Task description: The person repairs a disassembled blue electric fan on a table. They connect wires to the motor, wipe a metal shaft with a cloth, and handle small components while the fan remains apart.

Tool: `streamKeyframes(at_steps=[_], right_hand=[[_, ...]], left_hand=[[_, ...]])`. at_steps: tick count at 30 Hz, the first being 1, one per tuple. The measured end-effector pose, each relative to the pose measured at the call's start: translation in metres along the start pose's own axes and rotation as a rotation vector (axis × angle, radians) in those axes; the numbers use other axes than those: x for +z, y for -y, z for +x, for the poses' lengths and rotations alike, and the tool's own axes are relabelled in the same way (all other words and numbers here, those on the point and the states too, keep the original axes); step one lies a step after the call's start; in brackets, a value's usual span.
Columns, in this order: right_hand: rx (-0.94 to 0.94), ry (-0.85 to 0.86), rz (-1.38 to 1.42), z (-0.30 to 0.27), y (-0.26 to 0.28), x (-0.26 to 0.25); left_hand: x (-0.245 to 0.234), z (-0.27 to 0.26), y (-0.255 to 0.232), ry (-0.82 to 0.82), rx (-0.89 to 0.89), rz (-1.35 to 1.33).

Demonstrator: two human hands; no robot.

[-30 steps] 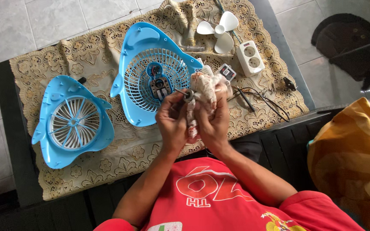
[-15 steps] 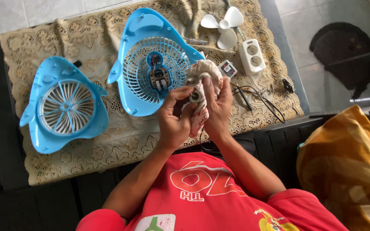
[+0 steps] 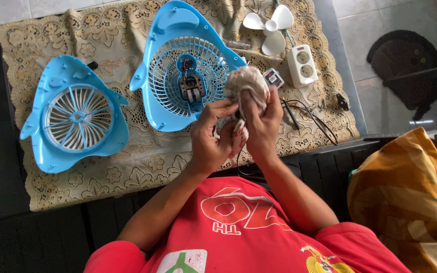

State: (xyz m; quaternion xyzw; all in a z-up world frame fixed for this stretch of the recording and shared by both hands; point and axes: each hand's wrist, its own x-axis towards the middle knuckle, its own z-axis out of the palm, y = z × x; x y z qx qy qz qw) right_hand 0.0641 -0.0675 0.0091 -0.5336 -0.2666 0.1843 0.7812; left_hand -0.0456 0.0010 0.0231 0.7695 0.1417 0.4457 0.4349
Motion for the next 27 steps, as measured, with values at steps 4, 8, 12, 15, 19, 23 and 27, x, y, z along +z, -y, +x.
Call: streamKeyframes(at_steps=[4, 8, 12, 15, 19, 23, 27], right_hand=[[0.084, 0.034, 0.003, 0.010, 0.005, -0.002], [0.050, 0.030, -0.033, -0.002, 0.005, 0.000], [0.101, 0.022, 0.137, -0.021, 0.001, 0.005], [0.123, -0.002, 0.315, -0.031, -0.002, 0.008], [0.050, -0.001, 0.313, -0.020, -0.003, 0.004], [0.036, 0.022, 0.288, 0.002, -0.003, -0.003], [0.058, 0.052, 0.280, 0.008, -0.002, 0.000]], left_hand=[[0.000, -0.002, -0.002, -0.013, -0.030, -0.012], [0.002, 0.001, 0.000, -0.056, -0.050, -0.036], [0.001, 0.009, 0.005, -0.107, -0.079, -0.120], [-0.001, 0.011, 0.004, -0.107, -0.093, -0.182], [-0.004, 0.010, 0.003, -0.041, -0.055, -0.149], [0.000, -0.002, 0.002, 0.034, -0.138, -0.307], [0.002, -0.010, 0.011, 0.030, -0.195, -0.423]])
